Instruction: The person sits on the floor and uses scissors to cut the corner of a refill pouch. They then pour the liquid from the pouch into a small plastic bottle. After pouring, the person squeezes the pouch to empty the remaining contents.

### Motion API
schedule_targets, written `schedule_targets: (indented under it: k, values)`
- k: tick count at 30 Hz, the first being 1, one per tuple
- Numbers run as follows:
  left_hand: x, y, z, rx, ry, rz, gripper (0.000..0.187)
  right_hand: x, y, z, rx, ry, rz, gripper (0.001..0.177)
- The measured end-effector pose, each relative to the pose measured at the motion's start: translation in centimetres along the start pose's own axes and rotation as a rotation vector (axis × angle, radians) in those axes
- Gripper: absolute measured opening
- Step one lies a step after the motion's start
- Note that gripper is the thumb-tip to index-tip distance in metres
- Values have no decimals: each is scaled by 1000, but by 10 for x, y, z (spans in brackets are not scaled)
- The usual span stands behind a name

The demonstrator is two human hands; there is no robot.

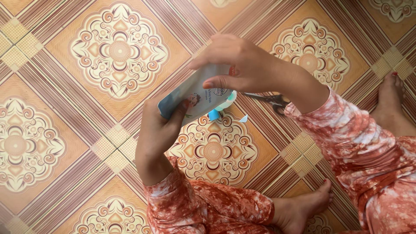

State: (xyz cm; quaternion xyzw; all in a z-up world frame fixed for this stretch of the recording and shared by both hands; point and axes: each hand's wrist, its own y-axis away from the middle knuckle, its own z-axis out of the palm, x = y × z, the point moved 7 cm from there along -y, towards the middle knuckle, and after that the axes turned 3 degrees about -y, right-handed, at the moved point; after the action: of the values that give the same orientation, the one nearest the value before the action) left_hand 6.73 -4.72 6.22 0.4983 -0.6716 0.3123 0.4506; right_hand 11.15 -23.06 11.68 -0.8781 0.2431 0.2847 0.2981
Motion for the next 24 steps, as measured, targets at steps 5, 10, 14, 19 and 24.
schedule_targets:
  k: [5,10,14,19,24]
  values:
    - [12,1,-2,6,95,93,39,17,3,8,-2,-133,183,10]
    - [15,-1,-2,8,68,127,44,19,10,8,42,-181,171,6]
    - [14,-2,0,6,150,111,45,24,20,8,101,-214,187,7]
    - [15,-2,-2,-17,266,118,57,35,31,2,171,-330,208,5]
    - [11,0,-7,-51,284,108,67,45,45,-2,209,-378,247,6]
